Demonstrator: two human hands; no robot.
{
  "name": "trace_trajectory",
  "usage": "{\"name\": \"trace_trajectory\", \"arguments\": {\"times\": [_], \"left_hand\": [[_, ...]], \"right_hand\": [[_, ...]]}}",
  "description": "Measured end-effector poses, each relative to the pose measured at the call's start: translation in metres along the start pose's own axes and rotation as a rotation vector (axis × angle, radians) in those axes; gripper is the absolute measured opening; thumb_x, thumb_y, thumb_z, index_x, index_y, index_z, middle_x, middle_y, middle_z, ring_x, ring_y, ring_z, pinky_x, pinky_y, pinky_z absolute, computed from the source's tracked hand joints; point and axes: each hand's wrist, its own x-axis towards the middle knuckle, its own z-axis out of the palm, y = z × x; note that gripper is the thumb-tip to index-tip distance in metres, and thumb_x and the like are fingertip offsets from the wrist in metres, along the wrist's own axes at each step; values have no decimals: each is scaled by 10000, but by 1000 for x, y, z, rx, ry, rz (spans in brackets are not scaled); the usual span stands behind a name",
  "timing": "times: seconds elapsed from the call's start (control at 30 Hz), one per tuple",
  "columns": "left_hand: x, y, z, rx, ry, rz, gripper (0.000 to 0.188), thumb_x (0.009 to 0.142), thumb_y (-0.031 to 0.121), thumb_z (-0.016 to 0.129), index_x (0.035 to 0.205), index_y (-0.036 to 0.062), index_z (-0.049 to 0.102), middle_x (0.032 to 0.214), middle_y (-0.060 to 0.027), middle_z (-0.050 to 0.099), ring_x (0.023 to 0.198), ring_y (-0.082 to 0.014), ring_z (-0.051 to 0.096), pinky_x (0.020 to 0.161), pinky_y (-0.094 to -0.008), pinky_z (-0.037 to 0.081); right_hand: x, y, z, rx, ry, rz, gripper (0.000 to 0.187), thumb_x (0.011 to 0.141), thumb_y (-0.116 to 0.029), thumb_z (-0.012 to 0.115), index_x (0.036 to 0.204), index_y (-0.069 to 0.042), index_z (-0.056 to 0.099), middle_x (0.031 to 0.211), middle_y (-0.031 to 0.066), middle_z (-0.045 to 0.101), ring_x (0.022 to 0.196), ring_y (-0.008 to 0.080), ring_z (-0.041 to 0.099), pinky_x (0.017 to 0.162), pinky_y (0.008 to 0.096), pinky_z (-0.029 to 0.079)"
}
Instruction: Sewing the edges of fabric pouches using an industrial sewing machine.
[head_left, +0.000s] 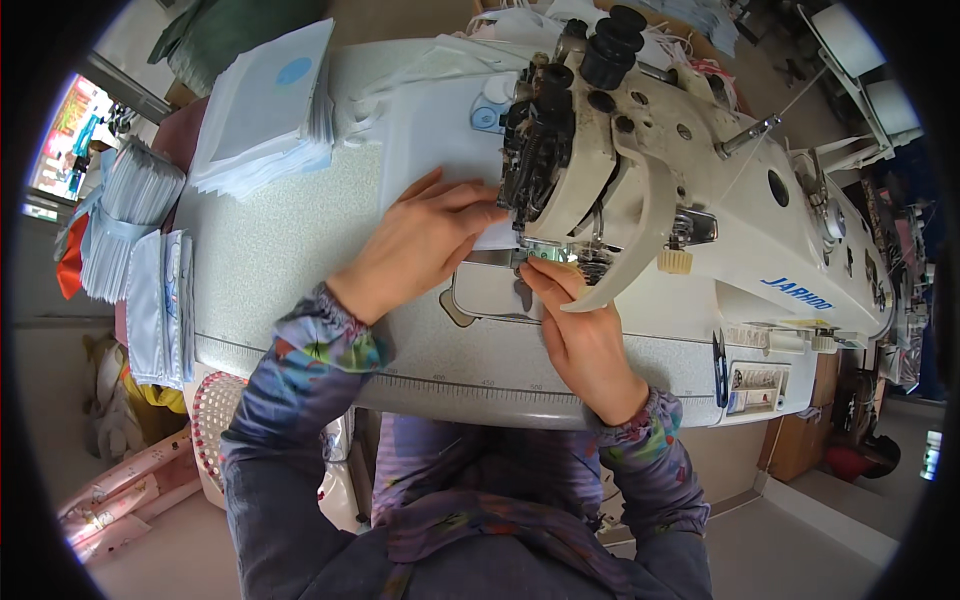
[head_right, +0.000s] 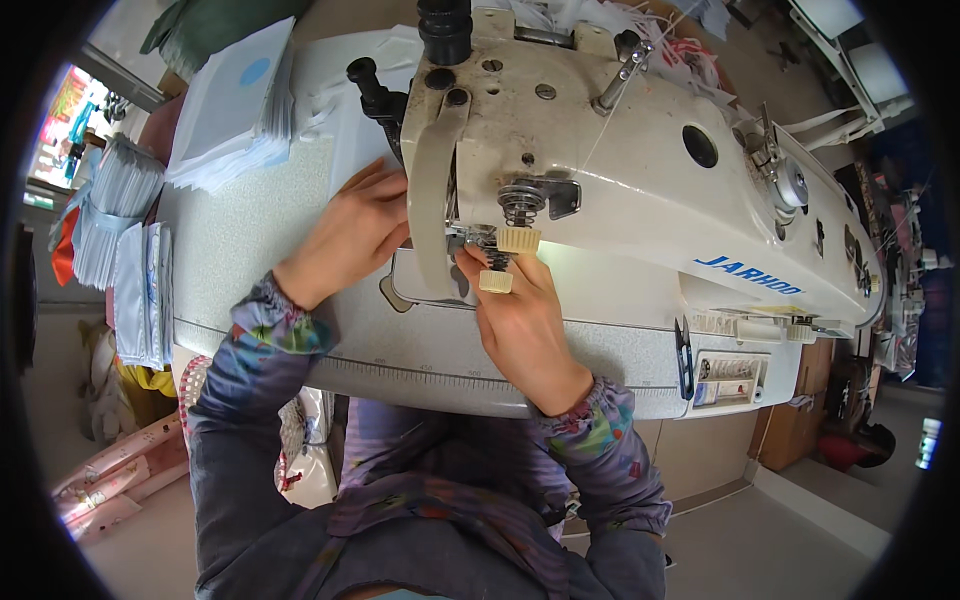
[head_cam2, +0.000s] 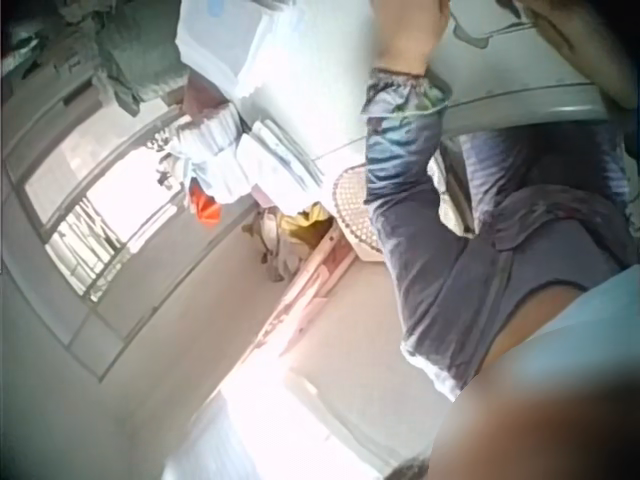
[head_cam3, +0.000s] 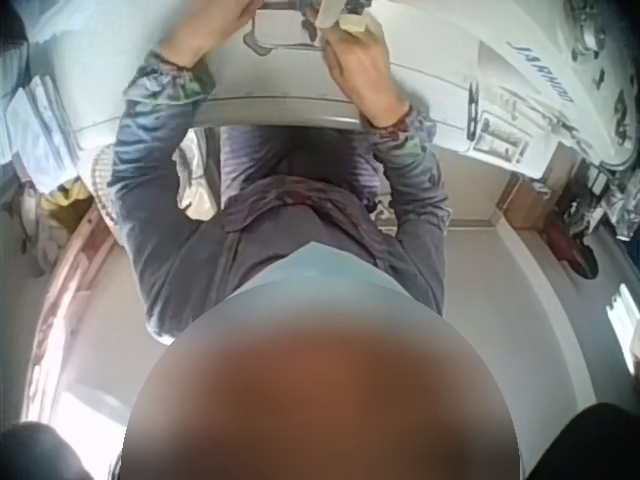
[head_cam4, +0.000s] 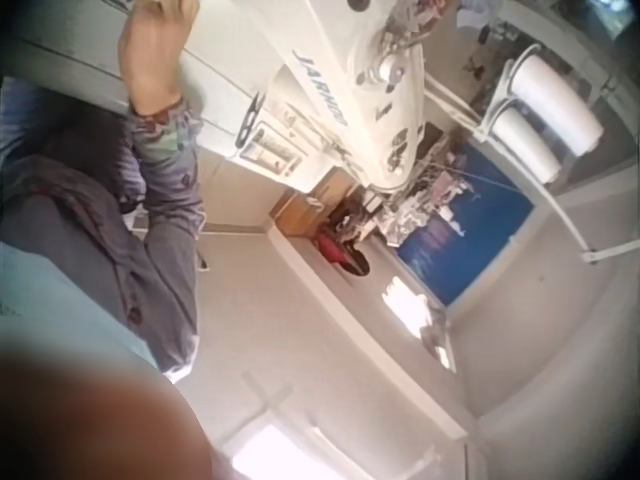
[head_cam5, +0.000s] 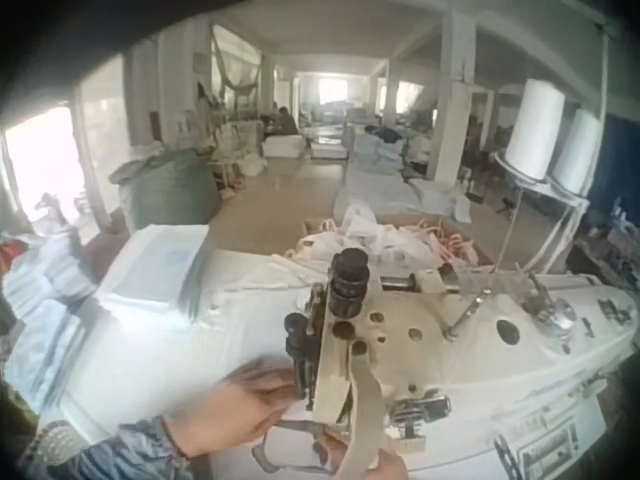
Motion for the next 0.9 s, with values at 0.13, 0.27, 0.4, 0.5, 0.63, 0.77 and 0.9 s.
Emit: {"name": "trace_trajectory", "arguments": {"times": [0.13,0.27,0.4,0.5,0.63,0.77,0.9], "left_hand": [[-21,53,-13,185,-245,-185,372,887,112,769,1258,133,773,1247,-78,717,1248,-292,701,1183,-498,482],[-32,83,-5,70,-287,-282,366,930,168,771,1290,116,741,1275,-111,682,1351,-309,643,1250,-519,422],[-40,78,14,19,-29,-154,379,984,224,763,1335,97,694,1450,-111,623,1449,-332,567,1281,-582,368],[-42,69,11,-38,-56,-152,391,1000,224,751,1365,104,678,1525,-102,597,1491,-341,536,1296,-605,346],[-39,54,2,-105,-109,-105,409,1004,208,738,1395,111,665,1539,-95,602,1511,-336,526,1304,-619,336],[-39,42,-10,-117,-145,-105,438,995,199,746,1413,106,658,1550,-121,598,1504,-344,526,1323,-590,320],[-13,-5,-46,-142,-194,-253,504,978,178,759,1458,102,623,1509,-184,606,1261,-410,697,1129,-514,549]], "right_hand": [[-2,0,-2,-7,40,56,607,819,152,642,1391,-40,702,1395,155,680,1181,396,692,1010,478,556],[3,-6,-2,-16,1,31,592,811,145,654,1363,-54,730,1363,131,699,1154,376,695,1005,475,551],[-4,-1,-1,-42,85,-1,565,801,142,663,1323,-51,761,1334,98,717,1173,343,690,1014,464,544],[-3,-4,-2,-58,76,4,558,799,143,668,1313,-49,769,1334,90,722,1194,335,685,1024,464,540],[-3,-6,-1,-61,59,3,553,800,142,672,1311,-46,771,1351,90,721,1214,337,684,1040,469,535],[-1,-10,0,-42,48,-6,553,802,138,671,1316,-42,768,1360,91,718,1217,341,687,1042,469,534],[-5,-2,-2,-107,31,18,542,807,137,672,1311,-38,768,1359,95,720,1207,352,690,1032,469,536]]}}
